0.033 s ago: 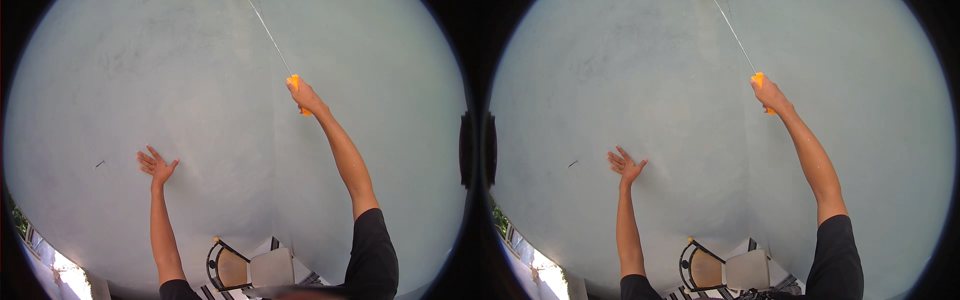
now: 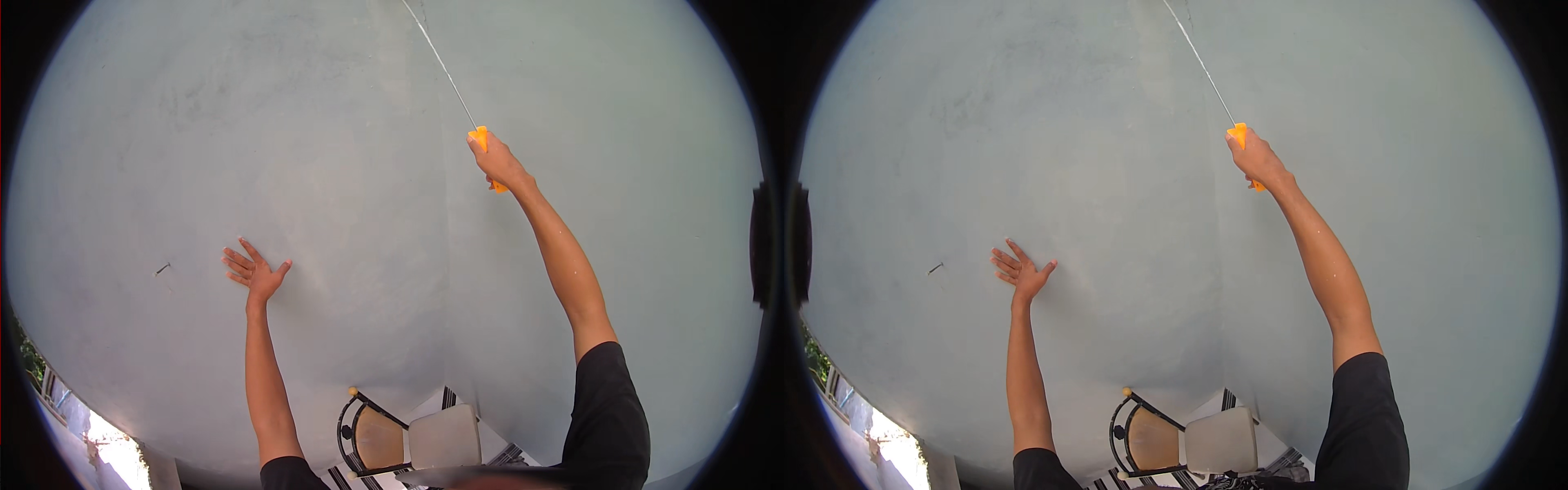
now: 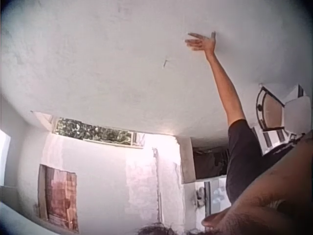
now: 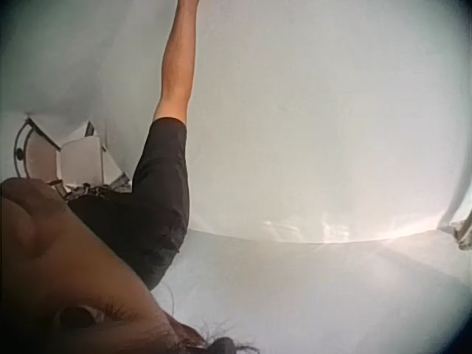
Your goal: Apply paint to a wall using a roller.
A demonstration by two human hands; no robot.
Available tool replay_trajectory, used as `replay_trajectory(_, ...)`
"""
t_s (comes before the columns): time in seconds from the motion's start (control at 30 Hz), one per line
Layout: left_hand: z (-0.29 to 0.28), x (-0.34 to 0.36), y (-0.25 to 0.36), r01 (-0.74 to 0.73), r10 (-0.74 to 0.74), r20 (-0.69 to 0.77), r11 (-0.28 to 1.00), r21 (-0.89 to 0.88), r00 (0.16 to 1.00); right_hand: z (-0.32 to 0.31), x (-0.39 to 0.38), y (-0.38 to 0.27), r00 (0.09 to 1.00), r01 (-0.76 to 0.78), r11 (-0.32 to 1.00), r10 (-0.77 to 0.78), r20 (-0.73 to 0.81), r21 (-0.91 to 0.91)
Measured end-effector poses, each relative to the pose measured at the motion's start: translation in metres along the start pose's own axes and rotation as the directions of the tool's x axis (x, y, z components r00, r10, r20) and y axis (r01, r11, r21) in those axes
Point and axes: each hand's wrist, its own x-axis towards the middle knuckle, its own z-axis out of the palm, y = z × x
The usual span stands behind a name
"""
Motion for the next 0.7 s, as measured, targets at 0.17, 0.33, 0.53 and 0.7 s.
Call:
replay_trajectory(0.17,-0.003,0.000,-0.002,0.019,-0.020,0.006,0.999,0.035,1.000,0.035,-0.018,0.038,1.000,-0.011,1.000,0.011,0.010,0.025)
replay_trajectory(0.33,-0.004,-0.001,0.001,0.020,-0.020,0.013,1.000,0.024,1.000,0.069,-0.052,0.073,0.998,-0.058,0.997,0.056,0.034,0.053)
replay_trajectory(0.53,-0.004,-0.001,0.002,0.007,-0.007,0.016,1.000,0.013,1.000,0.056,-0.046,0.061,0.998,-0.052,0.997,0.051,0.023,0.051)
replay_trajectory(0.7,0.000,0.000,-0.001,-0.016,0.016,0.009,1.000,-0.002,1.000,0.036,-0.026,0.031,0.998,-0.060,0.997,0.058,0.037,0.046)
